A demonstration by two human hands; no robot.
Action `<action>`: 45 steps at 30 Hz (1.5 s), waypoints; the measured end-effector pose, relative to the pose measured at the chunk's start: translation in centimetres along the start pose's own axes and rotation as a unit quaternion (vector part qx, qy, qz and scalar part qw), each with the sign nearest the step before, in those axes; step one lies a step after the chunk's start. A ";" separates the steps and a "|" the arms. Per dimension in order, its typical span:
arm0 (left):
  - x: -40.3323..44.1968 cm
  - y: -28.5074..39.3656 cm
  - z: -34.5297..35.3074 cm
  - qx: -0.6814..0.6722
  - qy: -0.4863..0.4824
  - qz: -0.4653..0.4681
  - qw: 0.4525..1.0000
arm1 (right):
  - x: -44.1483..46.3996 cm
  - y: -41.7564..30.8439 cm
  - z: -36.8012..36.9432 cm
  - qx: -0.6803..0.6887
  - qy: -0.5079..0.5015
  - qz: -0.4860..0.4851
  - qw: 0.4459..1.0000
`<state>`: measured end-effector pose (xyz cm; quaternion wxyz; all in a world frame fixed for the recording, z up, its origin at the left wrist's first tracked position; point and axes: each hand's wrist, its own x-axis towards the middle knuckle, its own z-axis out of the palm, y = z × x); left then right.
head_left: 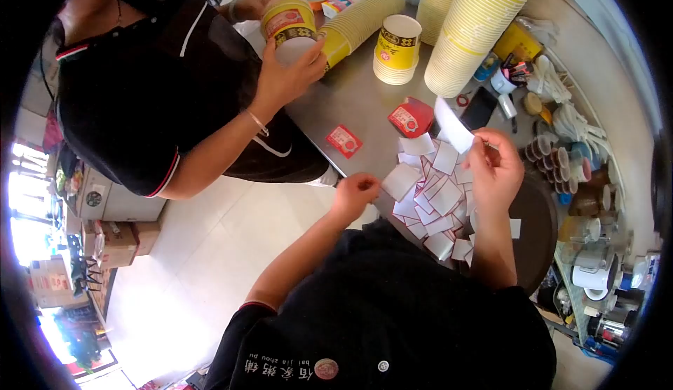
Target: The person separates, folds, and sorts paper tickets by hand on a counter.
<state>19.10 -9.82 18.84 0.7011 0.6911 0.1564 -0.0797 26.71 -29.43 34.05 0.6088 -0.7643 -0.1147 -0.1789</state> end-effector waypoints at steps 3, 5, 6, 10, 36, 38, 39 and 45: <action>2.2 -1.7 0.8 0.035 -0.017 0.009 0.999 | -0.6 0.9 0.3 0.074 -0.021 -0.001 0.997; 3.0 -1.1 0.5 0.234 0.093 0.046 0.967 | -1.3 1.4 0.5 0.074 -0.073 -0.019 0.994; 4.0 -1.1 -0.8 0.324 0.126 0.095 0.933 | -1.6 1.4 0.9 0.092 -0.074 -0.017 0.993; 5.2 0.3 -2.8 0.543 0.217 0.174 0.792 | -2.0 1.8 1.7 0.084 -0.126 -0.021 0.988; -4.2 -1.2 -5.3 -0.065 0.115 -0.007 0.991 | -1.2 -2.0 8.9 0.042 -0.160 -0.201 0.966; -5.0 0.1 -5.2 -0.054 0.126 -0.003 0.991 | -1.3 -2.0 9.2 0.049 -0.152 -0.216 0.963; -5.2 0.4 -5.2 -0.042 0.133 0.001 0.990 | -1.3 -2.1 9.3 0.052 -0.153 -0.217 0.963; -6.3 1.4 -5.5 0.035 0.144 -0.001 0.989 | -1.6 -2.9 9.2 0.036 -0.172 -0.213 0.961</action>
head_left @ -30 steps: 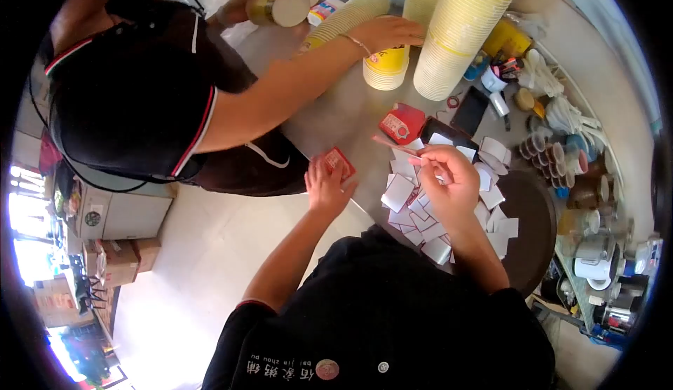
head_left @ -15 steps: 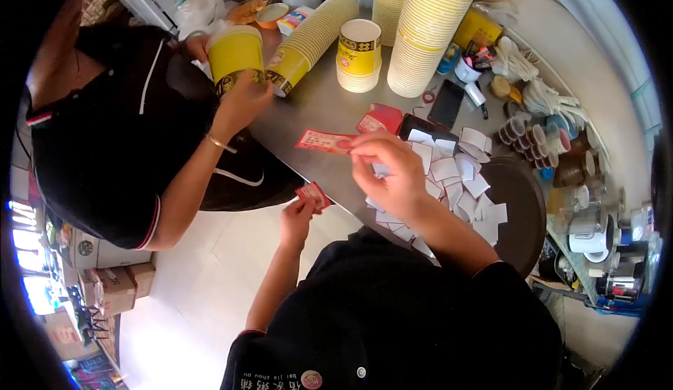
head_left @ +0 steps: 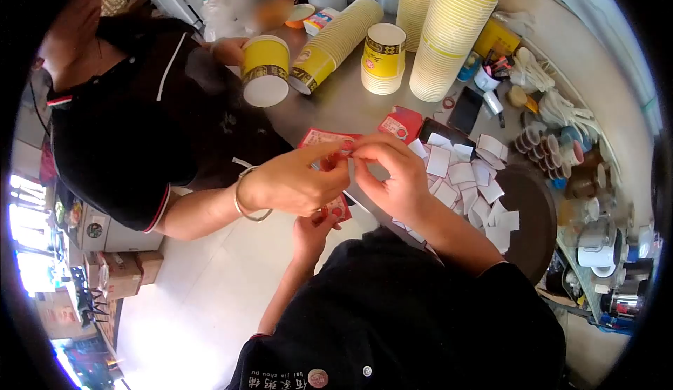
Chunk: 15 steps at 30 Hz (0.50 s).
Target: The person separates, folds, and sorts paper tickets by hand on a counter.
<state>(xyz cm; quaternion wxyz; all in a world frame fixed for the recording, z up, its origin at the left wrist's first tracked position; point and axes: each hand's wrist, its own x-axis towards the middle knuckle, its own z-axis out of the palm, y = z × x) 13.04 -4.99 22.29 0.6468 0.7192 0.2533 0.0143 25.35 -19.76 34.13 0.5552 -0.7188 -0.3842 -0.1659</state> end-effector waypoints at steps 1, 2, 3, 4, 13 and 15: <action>-0.2 0.1 -0.1 -0.017 -0.007 -0.002 1.000 | 0.0 -0.2 0.1 -0.006 0.000 -0.012 1.000; -0.4 0.3 -0.2 -0.034 -0.014 -0.004 0.999 | 0.0 -0.3 0.2 -0.013 0.001 -0.024 1.000; -0.5 0.5 -0.2 -0.034 -0.010 -0.004 0.999 | 0.0 -0.2 0.3 -0.009 0.000 -0.024 1.000; -0.7 0.9 -0.1 -0.073 -0.004 0.003 0.997 | 0.0 0.0 0.3 -0.020 -0.004 -0.042 0.999; -2.9 5.9 -0.5 -0.125 -0.065 0.039 0.989 | -5.1 2.2 2.4 0.350 -0.175 0.357 0.848; -3.5 6.9 -0.8 -0.149 -0.097 0.059 0.982 | -4.3 1.2 1.9 0.390 -0.143 0.381 0.826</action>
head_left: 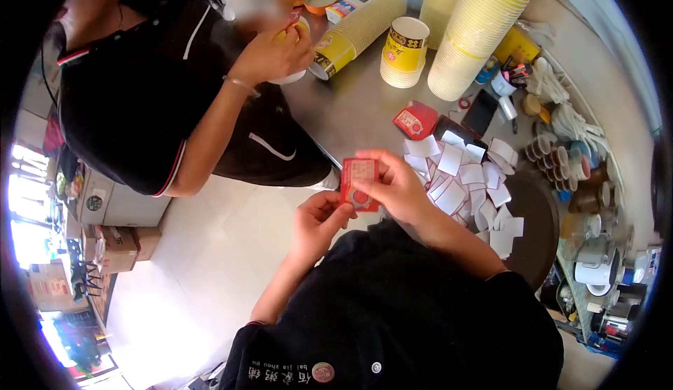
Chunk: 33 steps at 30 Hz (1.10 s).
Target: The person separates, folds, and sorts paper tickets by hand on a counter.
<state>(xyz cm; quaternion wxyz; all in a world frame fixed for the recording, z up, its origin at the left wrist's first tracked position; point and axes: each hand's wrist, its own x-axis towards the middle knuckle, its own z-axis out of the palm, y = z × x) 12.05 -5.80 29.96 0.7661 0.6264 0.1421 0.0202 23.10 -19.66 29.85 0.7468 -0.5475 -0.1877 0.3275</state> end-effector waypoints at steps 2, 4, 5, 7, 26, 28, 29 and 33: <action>-0.4 0.7 -0.3 -0.079 -0.003 -0.017 0.997 | -0.1 -1.2 0.3 0.044 0.033 -0.005 0.998; -0.7 1.3 -0.2 -0.150 -0.007 -0.020 0.988 | -0.1 -1.2 0.2 0.033 0.033 -0.017 0.999; -0.8 1.5 -0.2 -0.151 -0.006 -0.020 0.988 | -0.1 -1.2 0.2 0.021 0.034 -0.031 0.999; -0.8 1.7 -0.2 -0.165 -0.006 -0.030 0.986 | -0.2 -1.4 0.4 0.015 0.031 -0.037 0.999; -1.2 2.3 0.2 -0.143 0.031 0.028 0.989 | -1.1 -2.6 1.6 -0.370 0.075 -0.255 0.890; -1.3 2.2 0.2 -0.122 0.032 0.037 0.991 | -1.7 -2.8 1.7 -0.278 0.000 -0.281 0.919; -1.3 2.2 0.2 -0.122 0.031 0.036 0.991 | -1.9 -2.9 2.0 -0.278 0.000 -0.280 0.919; -1.3 2.4 0.5 -0.123 0.025 0.044 0.991 | -2.3 -2.9 2.4 -0.262 -0.054 -0.274 0.924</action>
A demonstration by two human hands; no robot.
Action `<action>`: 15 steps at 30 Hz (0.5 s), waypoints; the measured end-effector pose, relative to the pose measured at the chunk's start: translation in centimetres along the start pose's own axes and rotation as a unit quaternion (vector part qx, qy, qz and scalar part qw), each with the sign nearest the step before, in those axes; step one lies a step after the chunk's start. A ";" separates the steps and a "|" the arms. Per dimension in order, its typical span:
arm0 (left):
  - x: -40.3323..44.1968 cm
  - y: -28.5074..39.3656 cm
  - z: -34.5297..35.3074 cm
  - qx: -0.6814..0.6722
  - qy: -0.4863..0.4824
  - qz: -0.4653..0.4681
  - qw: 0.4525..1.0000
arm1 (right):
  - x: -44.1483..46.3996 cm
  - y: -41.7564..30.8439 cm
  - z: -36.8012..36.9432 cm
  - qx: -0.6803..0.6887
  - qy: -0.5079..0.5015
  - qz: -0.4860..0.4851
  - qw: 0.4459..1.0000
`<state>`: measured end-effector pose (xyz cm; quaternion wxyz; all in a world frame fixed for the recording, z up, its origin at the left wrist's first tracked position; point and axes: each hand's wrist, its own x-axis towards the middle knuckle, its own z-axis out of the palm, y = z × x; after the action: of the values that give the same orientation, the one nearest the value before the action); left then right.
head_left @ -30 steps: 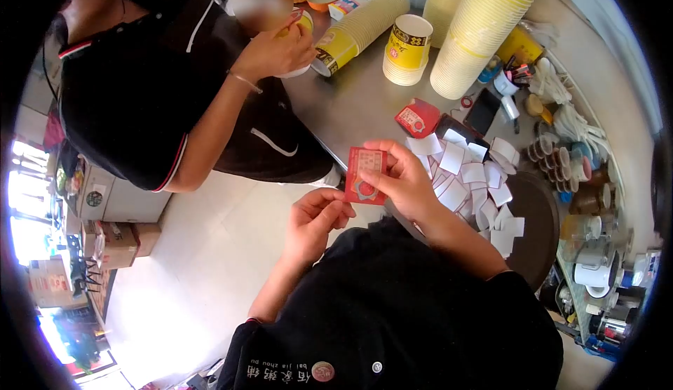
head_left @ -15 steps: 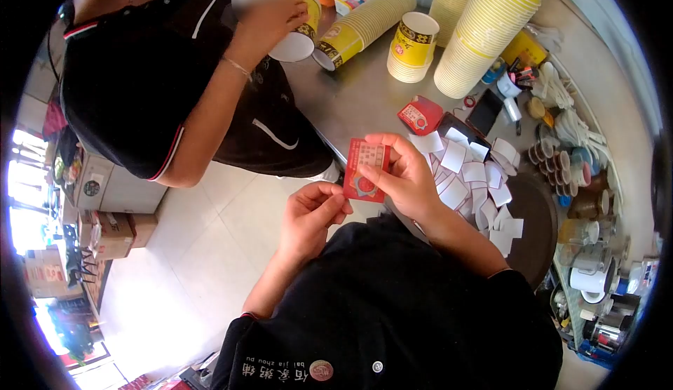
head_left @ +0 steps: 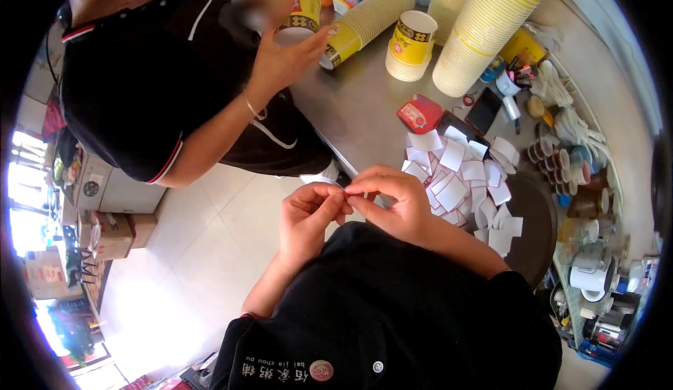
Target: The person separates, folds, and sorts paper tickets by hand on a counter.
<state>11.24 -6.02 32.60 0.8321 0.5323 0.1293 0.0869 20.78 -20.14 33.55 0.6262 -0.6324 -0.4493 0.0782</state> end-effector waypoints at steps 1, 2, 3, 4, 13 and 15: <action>0.0 0.0 0.1 0.001 0.001 0.002 1.000 | -0.1 0.1 0.0 0.002 0.004 0.007 1.000; 0.0 0.1 0.1 0.001 0.001 0.003 1.000 | -0.1 0.2 0.0 0.004 0.008 0.013 1.000; 0.0 0.1 0.1 0.004 -0.004 0.003 1.000 | -0.2 0.1 0.1 0.005 0.008 0.013 1.000; -0.1 0.1 0.1 0.008 -0.010 0.004 1.000 | -0.3 0.1 0.2 0.016 0.013 0.022 1.000; -0.4 0.4 0.8 0.110 0.049 0.007 0.993 | -0.5 -0.1 0.5 0.025 0.017 0.059 0.998; -0.4 0.0 0.6 0.147 0.047 0.023 0.988 | -0.5 0.0 0.4 0.022 0.018 0.062 0.998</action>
<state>11.07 -6.66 32.85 0.7358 0.6467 0.1671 0.1115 20.19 -20.16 33.22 0.6422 -0.6463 -0.3955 0.1158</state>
